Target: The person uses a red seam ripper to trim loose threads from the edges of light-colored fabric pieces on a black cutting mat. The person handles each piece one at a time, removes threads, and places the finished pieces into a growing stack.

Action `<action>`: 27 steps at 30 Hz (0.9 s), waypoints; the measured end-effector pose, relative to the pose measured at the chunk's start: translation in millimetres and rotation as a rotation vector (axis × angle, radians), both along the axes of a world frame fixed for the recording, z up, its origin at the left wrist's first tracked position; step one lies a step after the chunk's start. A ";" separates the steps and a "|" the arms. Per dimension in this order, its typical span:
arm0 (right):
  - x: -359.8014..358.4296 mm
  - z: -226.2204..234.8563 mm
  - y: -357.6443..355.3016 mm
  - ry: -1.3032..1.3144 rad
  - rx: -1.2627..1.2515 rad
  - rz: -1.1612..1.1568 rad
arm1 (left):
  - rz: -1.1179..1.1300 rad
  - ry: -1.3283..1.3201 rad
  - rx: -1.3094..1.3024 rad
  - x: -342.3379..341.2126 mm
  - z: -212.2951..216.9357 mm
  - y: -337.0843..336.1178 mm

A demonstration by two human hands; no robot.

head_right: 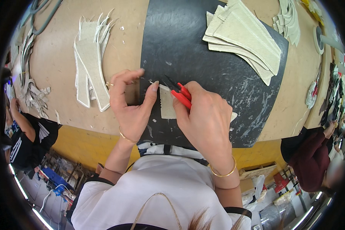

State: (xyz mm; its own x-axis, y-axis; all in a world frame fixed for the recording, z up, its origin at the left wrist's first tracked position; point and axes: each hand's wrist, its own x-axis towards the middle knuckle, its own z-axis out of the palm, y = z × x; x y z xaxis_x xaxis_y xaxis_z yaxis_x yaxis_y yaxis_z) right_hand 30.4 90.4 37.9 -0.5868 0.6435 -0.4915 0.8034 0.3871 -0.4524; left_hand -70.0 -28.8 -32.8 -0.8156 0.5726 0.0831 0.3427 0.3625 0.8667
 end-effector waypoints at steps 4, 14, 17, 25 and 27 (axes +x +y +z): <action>0.0 -1.0 0.4 0.019 0.014 0.013 | -0.133 0.405 -0.064 4.1 8.6 -11.0; 19.1 -8.2 3.7 0.118 0.075 0.042 | -0.482 0.532 -0.395 28.6 16.4 -26.8; 39.3 1.5 14.4 0.139 -0.007 0.022 | -0.475 0.474 -0.384 31.8 17.2 -26.4; 72.5 10.7 25.7 0.132 -0.218 -0.021 | -0.451 0.500 -0.466 36.1 18.9 -25.4; 75.9 9.1 26.5 0.139 -0.228 -0.035 | -0.452 0.531 -0.512 38.2 19.9 -24.9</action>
